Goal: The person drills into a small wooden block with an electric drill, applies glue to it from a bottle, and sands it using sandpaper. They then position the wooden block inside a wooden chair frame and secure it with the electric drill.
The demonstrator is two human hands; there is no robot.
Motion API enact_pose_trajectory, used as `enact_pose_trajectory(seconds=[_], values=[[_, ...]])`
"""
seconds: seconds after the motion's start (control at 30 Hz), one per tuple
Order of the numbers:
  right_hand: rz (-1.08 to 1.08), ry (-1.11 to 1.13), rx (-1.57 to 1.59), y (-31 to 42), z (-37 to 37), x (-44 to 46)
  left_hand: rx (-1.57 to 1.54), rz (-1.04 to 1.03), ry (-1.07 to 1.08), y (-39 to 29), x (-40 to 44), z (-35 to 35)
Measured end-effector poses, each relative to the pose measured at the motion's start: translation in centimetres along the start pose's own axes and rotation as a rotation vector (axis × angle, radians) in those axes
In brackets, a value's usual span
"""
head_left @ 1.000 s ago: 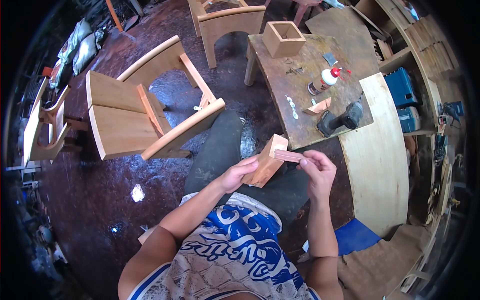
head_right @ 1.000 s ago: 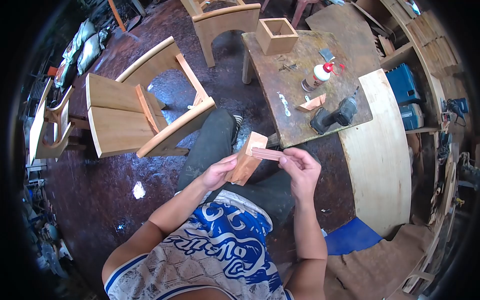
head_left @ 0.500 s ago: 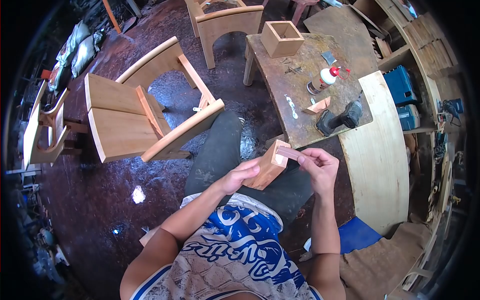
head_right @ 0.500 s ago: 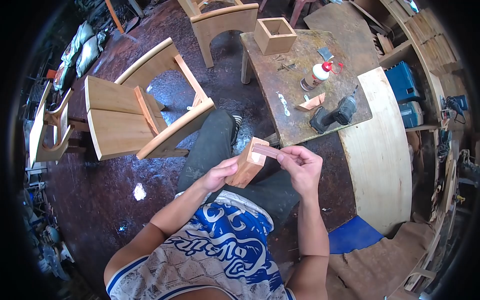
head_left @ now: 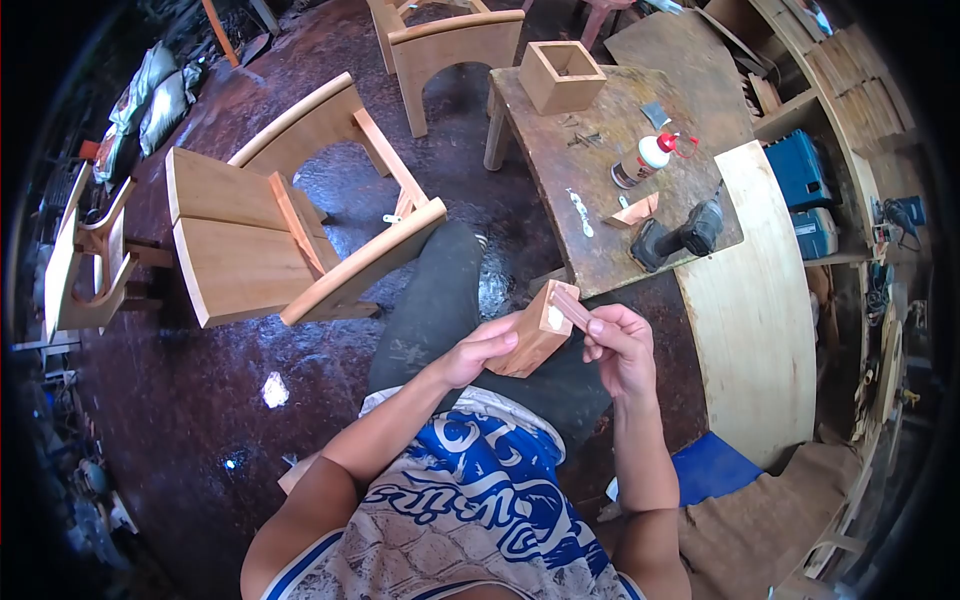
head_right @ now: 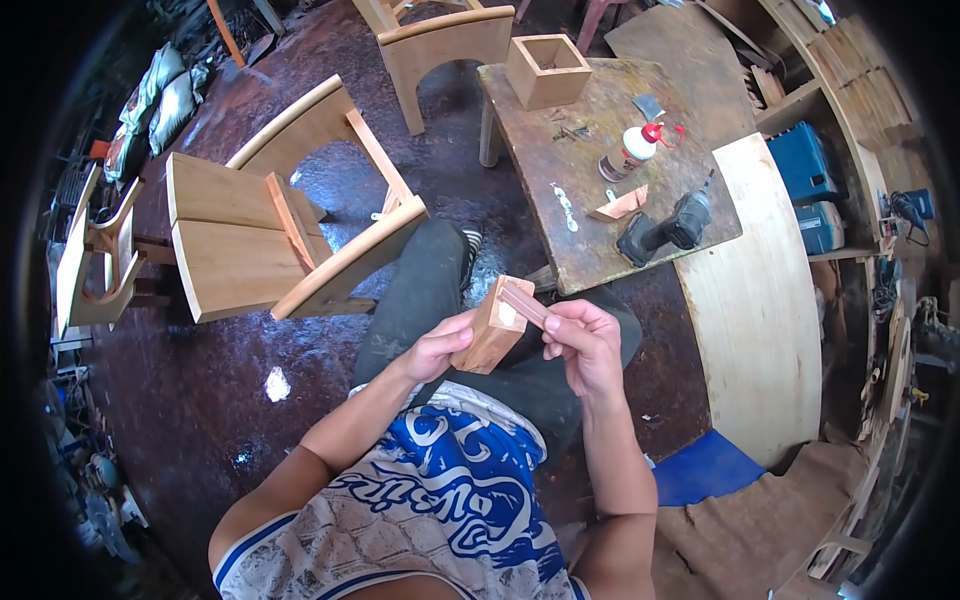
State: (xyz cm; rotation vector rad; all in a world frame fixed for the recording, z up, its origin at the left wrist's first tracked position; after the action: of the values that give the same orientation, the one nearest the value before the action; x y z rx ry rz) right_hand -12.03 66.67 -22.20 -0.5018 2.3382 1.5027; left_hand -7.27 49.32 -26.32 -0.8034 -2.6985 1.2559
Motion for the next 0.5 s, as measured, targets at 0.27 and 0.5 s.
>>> enact_pose_trajectory(seconds=[0.27,0.5], values=[[0.143,-0.064,-0.265,2.0,0.9,0.1,0.055,0.001,-0.022,-0.3,-0.5,0.6],[-0.017,0.042,-0.120,0.3,0.2,-0.5,0.022,-0.012,-0.029,-0.1,-0.3,0.5]])
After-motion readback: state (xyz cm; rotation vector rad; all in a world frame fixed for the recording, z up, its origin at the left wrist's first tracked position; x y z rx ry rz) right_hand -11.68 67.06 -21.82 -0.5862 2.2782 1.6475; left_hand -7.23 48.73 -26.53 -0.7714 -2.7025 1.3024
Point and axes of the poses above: each hand's wrist, its own x-axis towards the middle knuckle, its own z-axis out of the back of the hand, y = z × x, the point moved 7 cm from there along x, towards the middle knuckle, and after that the axes turned 7 degrees about -y, right-handed, at the moved point
